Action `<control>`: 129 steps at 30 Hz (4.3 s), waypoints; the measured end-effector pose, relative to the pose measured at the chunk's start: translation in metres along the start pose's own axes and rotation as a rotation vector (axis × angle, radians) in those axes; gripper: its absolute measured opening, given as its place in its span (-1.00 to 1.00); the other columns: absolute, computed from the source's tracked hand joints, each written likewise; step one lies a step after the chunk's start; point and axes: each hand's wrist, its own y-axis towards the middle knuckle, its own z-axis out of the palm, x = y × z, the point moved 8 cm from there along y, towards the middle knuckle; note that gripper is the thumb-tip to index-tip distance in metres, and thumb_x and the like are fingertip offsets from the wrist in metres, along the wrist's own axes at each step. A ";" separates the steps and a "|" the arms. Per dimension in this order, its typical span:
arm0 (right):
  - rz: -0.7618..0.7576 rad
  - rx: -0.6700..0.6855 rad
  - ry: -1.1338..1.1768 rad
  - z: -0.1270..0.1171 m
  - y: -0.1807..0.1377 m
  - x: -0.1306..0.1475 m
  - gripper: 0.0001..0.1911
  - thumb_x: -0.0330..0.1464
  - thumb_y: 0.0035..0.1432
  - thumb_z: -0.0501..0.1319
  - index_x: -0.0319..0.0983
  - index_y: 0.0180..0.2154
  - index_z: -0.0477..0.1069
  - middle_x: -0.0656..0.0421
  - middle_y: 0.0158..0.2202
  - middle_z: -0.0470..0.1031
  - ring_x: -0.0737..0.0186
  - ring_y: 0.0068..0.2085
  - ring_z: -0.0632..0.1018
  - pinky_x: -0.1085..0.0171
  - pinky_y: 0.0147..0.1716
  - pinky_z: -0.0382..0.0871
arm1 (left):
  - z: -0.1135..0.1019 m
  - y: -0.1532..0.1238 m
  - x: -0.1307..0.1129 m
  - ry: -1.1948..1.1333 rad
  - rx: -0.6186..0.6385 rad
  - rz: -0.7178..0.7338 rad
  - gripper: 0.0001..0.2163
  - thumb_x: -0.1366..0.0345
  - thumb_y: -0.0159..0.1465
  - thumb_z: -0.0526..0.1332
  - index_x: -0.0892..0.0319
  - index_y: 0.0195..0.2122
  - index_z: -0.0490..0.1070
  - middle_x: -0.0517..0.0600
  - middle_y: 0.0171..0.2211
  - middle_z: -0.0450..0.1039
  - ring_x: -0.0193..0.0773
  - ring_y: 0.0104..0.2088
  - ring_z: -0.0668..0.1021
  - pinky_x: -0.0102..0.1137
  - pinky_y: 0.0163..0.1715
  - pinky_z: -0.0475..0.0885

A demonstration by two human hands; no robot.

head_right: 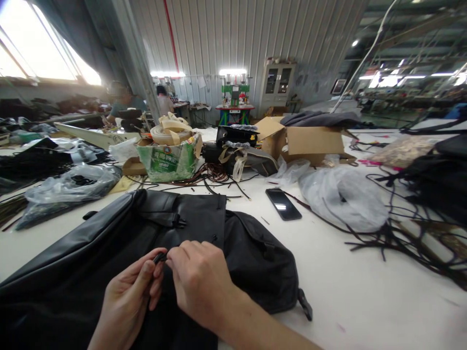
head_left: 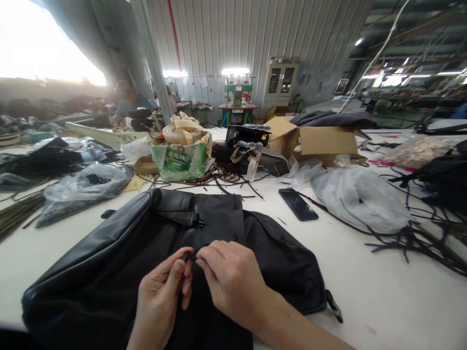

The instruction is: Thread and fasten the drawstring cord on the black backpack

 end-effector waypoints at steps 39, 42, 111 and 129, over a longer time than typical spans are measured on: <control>-0.148 -0.029 -0.017 0.006 -0.001 0.013 -0.89 -0.42 0.49 0.17 -0.22 -0.10 0.49 0.17 -0.26 0.60 0.16 -0.25 0.47 0.05 -0.03 0.24 | -0.012 -0.003 0.007 0.187 -0.002 0.120 -0.47 -0.06 0.33 0.51 0.24 0.15 0.67 -0.07 -0.49 0.44 -0.35 -0.60 0.42 -0.50 -0.67 0.36; -0.159 -0.031 -0.037 0.007 0.000 0.015 -0.86 -0.42 0.51 0.14 -0.22 -0.12 0.49 0.17 -0.28 0.57 0.16 -0.26 0.46 0.06 -0.04 0.25 | -0.012 -0.003 0.009 0.183 0.007 0.112 -0.48 -0.05 0.34 0.50 0.24 0.16 0.67 -0.07 -0.49 0.43 -0.37 -0.60 0.40 -0.50 -0.66 0.34; -0.116 0.087 -0.063 0.006 0.000 0.010 -0.88 -0.48 0.42 0.22 -0.18 -0.17 0.51 0.22 -0.30 0.56 0.17 -0.22 0.48 -0.04 0.24 0.20 | 0.003 -0.020 -0.021 0.482 -0.015 0.455 -0.72 0.12 0.50 0.34 0.11 0.11 0.70 -0.12 -0.50 0.56 -0.42 -0.61 0.50 -0.62 -0.61 0.42; -0.106 -0.065 0.053 0.005 -0.003 0.009 -0.86 -0.54 0.37 0.29 -0.19 -0.22 0.53 0.24 -0.34 0.63 0.21 -0.28 0.50 -0.01 0.09 0.26 | 0.006 -0.024 -0.029 0.599 -0.047 0.518 -0.73 0.16 0.48 0.34 0.12 0.08 0.71 0.07 -0.11 0.76 -0.16 -0.24 0.76 -0.41 -0.16 0.71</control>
